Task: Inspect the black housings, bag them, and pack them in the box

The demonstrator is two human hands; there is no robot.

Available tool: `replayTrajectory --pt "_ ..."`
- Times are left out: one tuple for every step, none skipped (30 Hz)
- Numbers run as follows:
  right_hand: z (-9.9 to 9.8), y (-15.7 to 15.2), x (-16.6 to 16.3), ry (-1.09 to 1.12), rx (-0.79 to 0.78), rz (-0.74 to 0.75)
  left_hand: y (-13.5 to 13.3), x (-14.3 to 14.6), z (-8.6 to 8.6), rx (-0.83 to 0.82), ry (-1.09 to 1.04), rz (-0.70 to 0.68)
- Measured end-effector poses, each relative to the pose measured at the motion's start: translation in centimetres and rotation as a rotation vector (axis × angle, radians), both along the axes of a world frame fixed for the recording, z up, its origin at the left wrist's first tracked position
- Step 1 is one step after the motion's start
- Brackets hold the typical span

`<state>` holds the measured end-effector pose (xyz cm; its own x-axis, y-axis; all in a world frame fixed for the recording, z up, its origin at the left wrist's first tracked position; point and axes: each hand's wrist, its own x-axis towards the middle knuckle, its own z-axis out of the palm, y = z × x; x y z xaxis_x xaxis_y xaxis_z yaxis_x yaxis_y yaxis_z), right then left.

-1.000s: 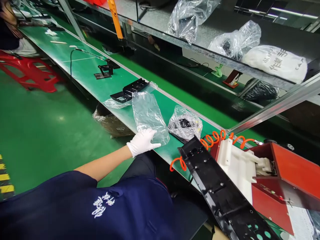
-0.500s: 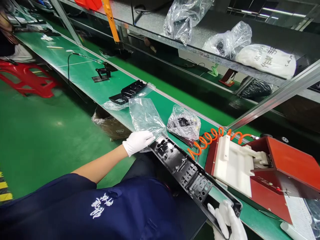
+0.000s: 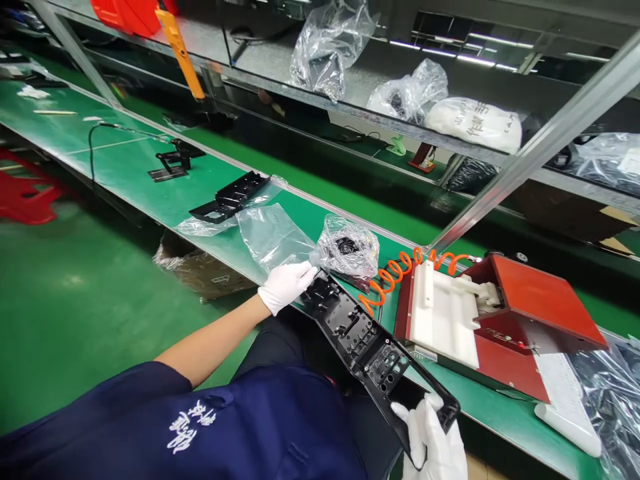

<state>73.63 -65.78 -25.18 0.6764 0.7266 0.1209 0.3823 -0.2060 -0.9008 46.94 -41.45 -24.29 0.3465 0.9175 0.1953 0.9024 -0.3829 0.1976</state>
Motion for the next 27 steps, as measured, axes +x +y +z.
replayTrajectory --pt "0.0 -0.3 0.2 0.021 -0.038 0.001 0.1 0.3 0.1 0.003 0.003 -0.021" --pt "0.0 -0.5 0.4 0.051 -0.069 0.002 0.0 0.5 0.2 0.003 0.008 -0.047" --pt "-0.1 -0.7 0.4 0.074 -0.08 0.0 -0.2 0.7 0.2 0.0 0.014 -0.068" --pt "-0.3 -0.9 0.3 0.084 -0.064 -0.009 -0.5 0.9 0.2 -0.006 0.02 -0.083" --pt "-0.5 -1.1 0.1 0.073 -0.033 -0.02 -0.9 1.0 0.3 -0.017 0.026 -0.099" --pt "-0.8 -1.1 -0.3 0.047 -0.002 -0.021 -1.3 1.0 0.3 -0.033 0.031 -0.116" --pt "-1.0 -1.1 -0.8 0.009 0.027 -0.017 -1.8 1.1 0.3 -0.051 0.035 -0.136" --pt "-1.2 -1.1 -1.4 -0.033 0.044 0.004 -2.2 1.2 0.4 -0.067 0.039 -0.157" --pt "-1.4 -0.9 -1.9 -0.068 0.053 0.038 -2.6 1.2 0.5 -0.081 0.041 -0.182" --pt "-1.5 -0.7 -2.4 -0.09 0.061 0.073 -2.9 1.4 0.6 -0.09 0.041 -0.209" --pt "-1.5 -0.5 -2.8 -0.101 0.069 0.103 -3.2 1.5 0.8 -0.092 0.041 -0.23" --pt "-1.6 -0.3 -3.1 -0.109 0.084 0.12 -3.4 1.6 1.0 -0.086 0.041 -0.242" --pt "-1.6 -0.1 -3.3 -0.124 0.102 0.125 -3.6 1.7 1.1 -0.077 0.039 -0.248" --pt "-1.6 0.1 -3.4 -0.148 0.114 0.122 -3.7 1.8 1.3 -0.067 0.038 -0.246" --pt "-1.7 0.2 -3.5 -0.18 0.12 0.115 -3.8 1.9 1.5 -0.058 0.037 -0.243" --pt "-1.7 0.2 -3.5 -0.212 0.109 0.125 -3.9 1.9 1.6 -0.047 0.035 -0.245" --pt "-1.7 0.2 -3.4 -0.241 0.091 0.151 -3.9 1.8 1.7 -0.032 0.031 -0.259" --pt "-1.7 0.3 -3.4 -0.252 0.07 0.178 -3.9 1.7 1.7 -0.014 0.026 -0.283" --pt "-1.7 0.3 -3.4 -0.243 0.051 0.201 -3.9 1.6 1.7 0.005 0.023 -0.309" --pt "-1.6 0.3 -3.4 -0.218 0.046 0.205 -3.8 1.5 1.7 0.027 0.02 -0.328" --pt "-1.5 0.4 -3.4 -0.18 0.055 0.186 -3.7 1.4 1.6 0.047 0.016 -0.339" --pt "-1.3 0.5 -3.5 -0.128 0.071 0.158 -3.6 1.2 1.6 0.062 0.009 -0.34" --pt "-1.1 0.7 -3.6 -0.07 0.089 0.131 -3.6 1.1 1.6 0.074 -0.003 -0.339" --pt "-0.9 1.0 -3.8 -0.017 0.103 0.115 -3.6 1.1 1.7 0.084 -0.02 -0.341" --pt "-0.8 1.3 -4.1 0.031 0.118 0.106 -3.7 1.2 1.9 0.093 -0.045 -0.346" --pt "-0.7 1.8 -4.4 0.085 0.128 0.099 -3.9 1.4 2.1 0.097 -0.073 -0.353" --pt "-0.6 2.3 -4.9 0.143 0.128 0.102 -4.2 1.7 2.4 0.094 -0.102 -0.368"
